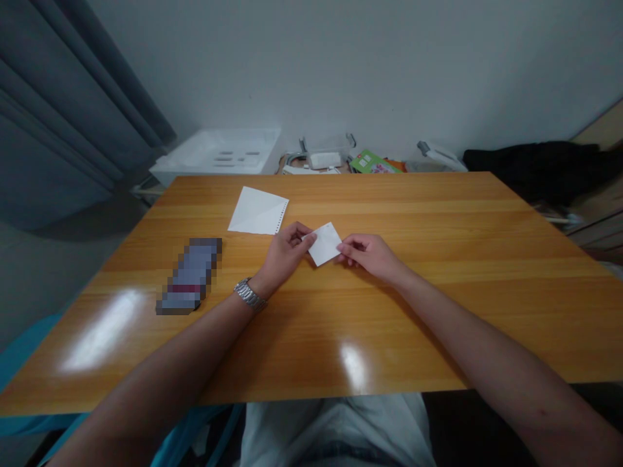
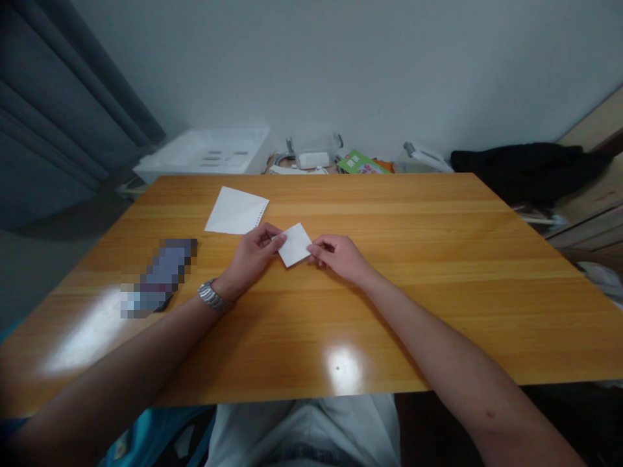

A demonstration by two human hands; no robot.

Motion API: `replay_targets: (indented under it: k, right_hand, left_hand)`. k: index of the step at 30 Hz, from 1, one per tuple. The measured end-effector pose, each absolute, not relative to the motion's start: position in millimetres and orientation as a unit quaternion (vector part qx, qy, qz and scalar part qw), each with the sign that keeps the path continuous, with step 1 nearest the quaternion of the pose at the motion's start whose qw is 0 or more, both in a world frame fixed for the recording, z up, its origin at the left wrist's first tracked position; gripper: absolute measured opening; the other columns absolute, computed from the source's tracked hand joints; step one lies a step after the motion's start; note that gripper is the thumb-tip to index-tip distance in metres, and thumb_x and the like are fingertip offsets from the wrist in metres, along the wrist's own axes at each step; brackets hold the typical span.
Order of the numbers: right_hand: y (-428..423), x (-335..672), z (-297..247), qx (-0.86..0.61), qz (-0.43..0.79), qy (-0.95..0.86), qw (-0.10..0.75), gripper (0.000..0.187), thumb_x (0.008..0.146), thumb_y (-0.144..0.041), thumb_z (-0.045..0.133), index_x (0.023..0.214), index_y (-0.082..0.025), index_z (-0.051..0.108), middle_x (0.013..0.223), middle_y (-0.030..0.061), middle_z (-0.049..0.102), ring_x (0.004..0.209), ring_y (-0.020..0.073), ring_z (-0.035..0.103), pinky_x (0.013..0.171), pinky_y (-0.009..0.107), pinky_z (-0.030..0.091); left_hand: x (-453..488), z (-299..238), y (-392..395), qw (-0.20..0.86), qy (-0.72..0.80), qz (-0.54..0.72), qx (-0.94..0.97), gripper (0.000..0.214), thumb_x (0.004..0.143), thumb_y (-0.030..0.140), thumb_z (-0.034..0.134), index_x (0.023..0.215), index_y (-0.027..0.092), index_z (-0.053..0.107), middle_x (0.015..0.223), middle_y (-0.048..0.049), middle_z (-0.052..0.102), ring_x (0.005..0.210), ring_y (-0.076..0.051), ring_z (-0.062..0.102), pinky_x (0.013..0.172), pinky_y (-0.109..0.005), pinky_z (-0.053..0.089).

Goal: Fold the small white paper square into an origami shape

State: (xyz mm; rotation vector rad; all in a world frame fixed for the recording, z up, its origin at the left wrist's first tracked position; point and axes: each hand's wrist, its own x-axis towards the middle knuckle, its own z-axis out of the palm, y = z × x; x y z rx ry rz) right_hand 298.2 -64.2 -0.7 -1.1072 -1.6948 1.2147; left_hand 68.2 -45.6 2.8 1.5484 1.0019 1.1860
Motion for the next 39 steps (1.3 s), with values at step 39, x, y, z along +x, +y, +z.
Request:
replay_targets:
  k: [39]
  right_hand:
    - [-73,287,-1,-0.405,0.636,-0.502,0.423,0.043,0.08,-0.046,0.084,0.109,-0.016,0.074,0.091,0.0104,0.079,0.08,0.0202,0.077,0.073,0.032,0.066]
  left_hand:
    - [76,8,-55,0.559,0.389,0.479,0.554,0.034,0.083,0.042,0.079,0.085,0.016,0.057,0.079,-0.0006,0.067,0.071,-0.01,0.064,0.071,-0.024,0.058]
